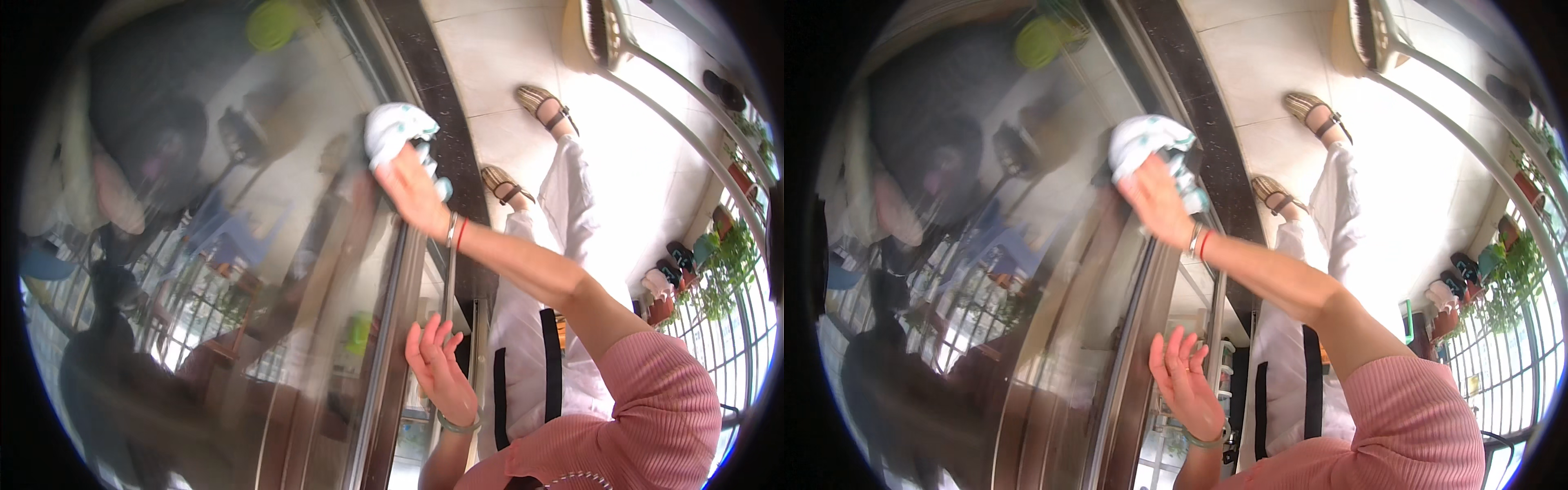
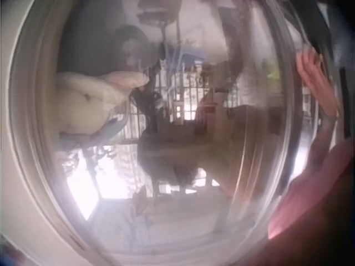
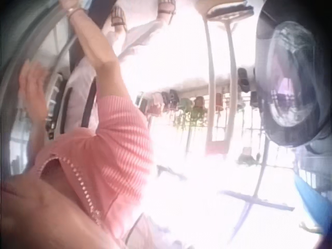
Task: The person wrings a cloth in a green basin, then wipes the glass of a sliding door and adjacent window panes. They repeatedly wring the cloth and continue wiping different sections of the glass surfaces.
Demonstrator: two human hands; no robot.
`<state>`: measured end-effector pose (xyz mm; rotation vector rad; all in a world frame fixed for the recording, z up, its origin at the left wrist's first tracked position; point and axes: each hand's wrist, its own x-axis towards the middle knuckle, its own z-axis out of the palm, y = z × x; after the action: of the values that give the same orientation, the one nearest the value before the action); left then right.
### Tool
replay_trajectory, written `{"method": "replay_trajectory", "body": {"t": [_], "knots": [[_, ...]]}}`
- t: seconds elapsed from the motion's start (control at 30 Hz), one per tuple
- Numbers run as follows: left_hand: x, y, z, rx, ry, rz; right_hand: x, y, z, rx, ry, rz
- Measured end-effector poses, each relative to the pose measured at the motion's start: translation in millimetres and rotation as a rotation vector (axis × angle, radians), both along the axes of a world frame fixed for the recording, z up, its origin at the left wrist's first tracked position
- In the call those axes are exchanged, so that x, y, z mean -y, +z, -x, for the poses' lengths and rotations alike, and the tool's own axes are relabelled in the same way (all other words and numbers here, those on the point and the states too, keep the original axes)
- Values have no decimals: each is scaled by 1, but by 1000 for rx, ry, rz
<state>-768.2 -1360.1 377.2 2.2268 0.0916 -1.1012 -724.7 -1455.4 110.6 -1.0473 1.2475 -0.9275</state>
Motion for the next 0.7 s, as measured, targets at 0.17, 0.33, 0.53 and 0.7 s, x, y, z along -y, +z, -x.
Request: {"method": "replay_trajectory", "body": {"t": [0.17, 0.33, 0.53, 0.7], "knots": [[-29, 3, 7, -44, 33, 168, -19, 169, 16, 148, 94, 167], [-61, 2, 14, -82, -58, 122, -23, 305, 27, 589, 122, 498], [-79, 24, 17, -164, -28, 382, -26, 313, 24, 518, 159, 743], [-70, 40, 21, 20, 69, 344, -69, 168, 31, 67, 81, 376]]}}
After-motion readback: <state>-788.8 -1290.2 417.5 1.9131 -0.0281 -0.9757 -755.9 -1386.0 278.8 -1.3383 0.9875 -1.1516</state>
